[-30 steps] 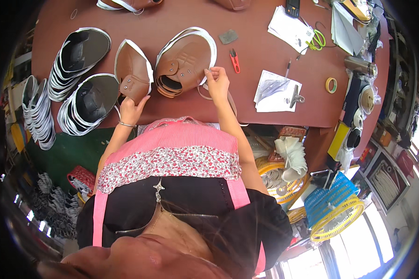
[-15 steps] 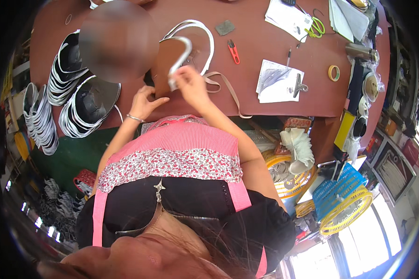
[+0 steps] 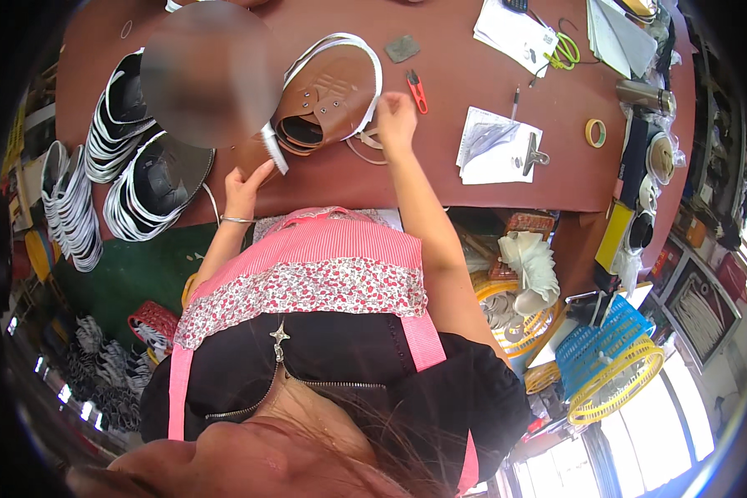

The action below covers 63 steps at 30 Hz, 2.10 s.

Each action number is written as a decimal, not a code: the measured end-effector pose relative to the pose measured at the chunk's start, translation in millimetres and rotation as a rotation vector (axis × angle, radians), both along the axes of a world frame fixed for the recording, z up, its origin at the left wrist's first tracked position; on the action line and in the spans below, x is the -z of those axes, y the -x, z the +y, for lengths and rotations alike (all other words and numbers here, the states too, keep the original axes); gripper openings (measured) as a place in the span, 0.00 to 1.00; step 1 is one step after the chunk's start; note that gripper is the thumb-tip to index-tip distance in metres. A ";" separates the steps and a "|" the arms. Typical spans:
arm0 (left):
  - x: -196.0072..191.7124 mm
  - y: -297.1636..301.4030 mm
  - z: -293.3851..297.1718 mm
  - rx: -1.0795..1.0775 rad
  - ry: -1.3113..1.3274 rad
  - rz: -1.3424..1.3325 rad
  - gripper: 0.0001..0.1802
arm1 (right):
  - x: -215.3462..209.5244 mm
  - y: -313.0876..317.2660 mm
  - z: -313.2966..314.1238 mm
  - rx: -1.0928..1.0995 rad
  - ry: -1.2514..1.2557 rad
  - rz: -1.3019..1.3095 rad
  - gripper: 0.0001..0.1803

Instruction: The recorder organizes shoe components, writes on a document, and then sands or cleans the edges of shoe upper components at a workstation.

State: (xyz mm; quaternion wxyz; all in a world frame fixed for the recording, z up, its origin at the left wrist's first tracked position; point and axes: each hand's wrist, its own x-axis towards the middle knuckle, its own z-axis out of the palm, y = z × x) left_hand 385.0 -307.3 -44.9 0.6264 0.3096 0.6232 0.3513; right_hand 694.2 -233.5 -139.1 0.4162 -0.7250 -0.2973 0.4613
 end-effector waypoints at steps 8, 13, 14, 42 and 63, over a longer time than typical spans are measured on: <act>-30.6 -62.6 64.8 0.185 -0.321 0.476 0.23 | -19.8 -63.5 114.9 -0.673 -0.246 -1.042 0.24; -30.5 -88.6 137.9 0.764 -0.300 1.050 0.25 | -24.0 -68.9 121.0 -0.671 -0.100 -0.808 0.26; -23.0 -91.4 150.8 0.876 -0.200 1.088 0.27 | -27.0 -50.1 115.1 -0.634 -0.087 -0.457 0.26; 27.2 -89.3 176.8 0.967 -0.071 0.925 0.45 | -48.0 -10.7 71.8 -0.681 0.249 -0.781 0.24; 17.9 -56.5 -10.1 0.508 -0.748 0.937 0.22 | -70.0 36.4 -17.5 -0.280 -0.102 0.383 0.08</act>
